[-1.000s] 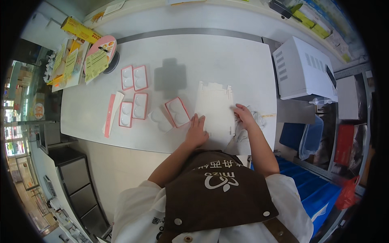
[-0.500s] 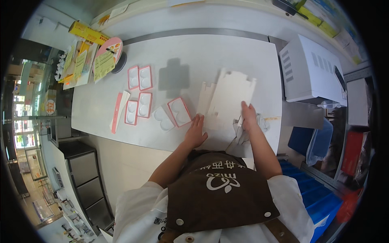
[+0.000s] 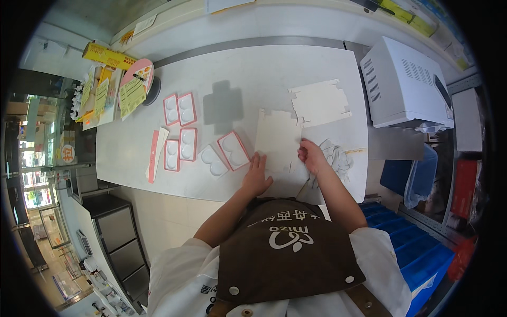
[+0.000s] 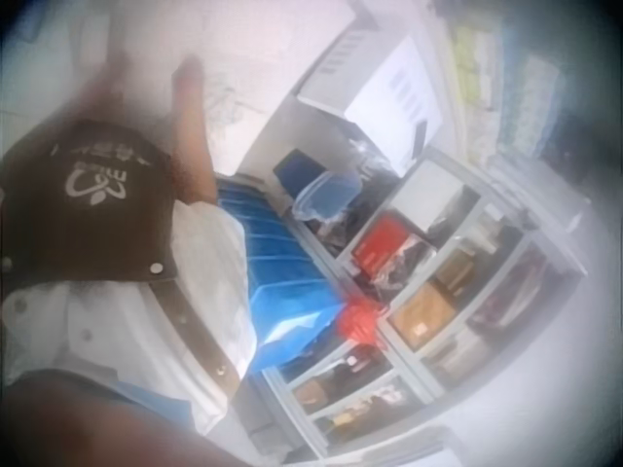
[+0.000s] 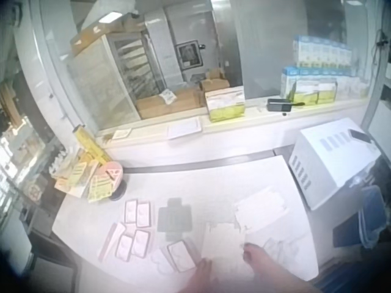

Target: The person assembles small pink and white cardboard boxes by folding and taping the flaps. They place white inserts into the assembled boxes and arrange them on the counter.

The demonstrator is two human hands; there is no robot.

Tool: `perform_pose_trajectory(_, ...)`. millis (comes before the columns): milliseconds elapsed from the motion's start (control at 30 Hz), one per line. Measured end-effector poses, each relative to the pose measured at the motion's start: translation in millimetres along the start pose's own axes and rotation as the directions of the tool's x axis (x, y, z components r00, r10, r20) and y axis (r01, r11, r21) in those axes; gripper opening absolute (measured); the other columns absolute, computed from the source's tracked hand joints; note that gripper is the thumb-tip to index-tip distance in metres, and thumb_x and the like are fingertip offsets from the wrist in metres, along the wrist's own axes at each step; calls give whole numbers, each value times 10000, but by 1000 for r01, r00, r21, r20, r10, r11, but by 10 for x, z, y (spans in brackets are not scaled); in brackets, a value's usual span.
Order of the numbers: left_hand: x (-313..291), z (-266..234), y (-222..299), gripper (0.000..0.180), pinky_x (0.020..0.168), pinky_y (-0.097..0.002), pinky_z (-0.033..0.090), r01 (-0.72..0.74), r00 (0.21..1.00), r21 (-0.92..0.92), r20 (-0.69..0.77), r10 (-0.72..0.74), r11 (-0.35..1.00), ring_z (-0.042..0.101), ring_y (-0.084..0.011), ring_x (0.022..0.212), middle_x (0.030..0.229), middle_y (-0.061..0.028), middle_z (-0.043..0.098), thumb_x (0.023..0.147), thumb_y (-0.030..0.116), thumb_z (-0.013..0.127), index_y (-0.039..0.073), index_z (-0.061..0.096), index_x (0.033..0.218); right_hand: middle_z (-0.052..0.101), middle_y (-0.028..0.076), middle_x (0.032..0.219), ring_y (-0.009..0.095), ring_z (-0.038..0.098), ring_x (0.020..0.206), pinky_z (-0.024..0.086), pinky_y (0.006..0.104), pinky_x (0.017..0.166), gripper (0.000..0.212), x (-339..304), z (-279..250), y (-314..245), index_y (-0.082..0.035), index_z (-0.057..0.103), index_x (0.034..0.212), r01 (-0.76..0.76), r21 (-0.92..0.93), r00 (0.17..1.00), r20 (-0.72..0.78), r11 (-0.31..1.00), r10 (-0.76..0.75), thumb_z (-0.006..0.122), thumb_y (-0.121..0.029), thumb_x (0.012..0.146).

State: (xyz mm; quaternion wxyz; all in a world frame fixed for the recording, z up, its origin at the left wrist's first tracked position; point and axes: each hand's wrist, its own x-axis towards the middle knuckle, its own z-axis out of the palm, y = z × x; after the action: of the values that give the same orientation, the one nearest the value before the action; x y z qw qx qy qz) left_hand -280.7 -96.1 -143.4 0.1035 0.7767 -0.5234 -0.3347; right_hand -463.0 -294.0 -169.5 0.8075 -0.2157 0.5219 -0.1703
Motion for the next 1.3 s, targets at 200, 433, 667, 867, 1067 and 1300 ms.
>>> perform_pose_trajectory(200,-59,-56,-72,778,1173,-490,423,-37,994,-129,-104,24,991,394,-427,1486,1658,-274,285,903,226,679,47,351,1586,664,-14,836,90,546,723,459,281,655,229,-234,389,-24,-36,735,1102,275,-510,961,151,815,-230,657,-232,1013)
perform_pose_trajectory(433,54,-349,-23,481,980,-369,515,11,889,-812,-259,-378,583,649,-219,1090,1301,-148,647,1109,390,510,33,547,1429,704,-8,929,80,586,813,497,277,765,295,-520,520,-316,10,700,1159,462,-448,886,205,765,-416,595,-255,1081)
perform_pose_trajectory(667,54,-680,252,691,1106,-373,464,78,942,-996,58,-329,48,573,-234,1311,1445,-123,599,1117,590,325,51,503,1511,711,14,1182,79,619,1051,485,270,944,336,-677,464,-444,-17,630,1313,339,-283,916,316,897,-246,550,-275,1113)
perform_pose_trajectory(867,-120,-1086,801,758,1156,-399,411,26,977,-997,9,-214,73,516,-264,1372,1480,-145,554,1088,626,398,12,470,1526,688,21,1255,86,611,1112,483,275,978,356,-882,607,-416,-33,594,1370,432,-157,870,331,888,-365,536,-279,1119)
perform_pose_trajectory(1067,-202,-1339,907,556,817,-341,565,115,957,-922,2,-291,369,697,-186,913,918,-73,703,1096,519,501,-3,587,1267,683,28,1251,91,588,1138,474,268,998,398,-1170,854,-366,-33,565,1421,505,-261,828,414,822,-378,515,-303,1133)
perform_pose_trajectory(1300,-441,-1282,413,378,686,-264,480,-98,902,-793,-325,-282,601,585,-88,754,815,0,632,1139,319,436,0,638,1112,682,86,1182,132,604,1061,487,290,943,415,-1374,1137,-210,-17,540,1425,576,-462,809,440,674,-390,530,-288,1112)
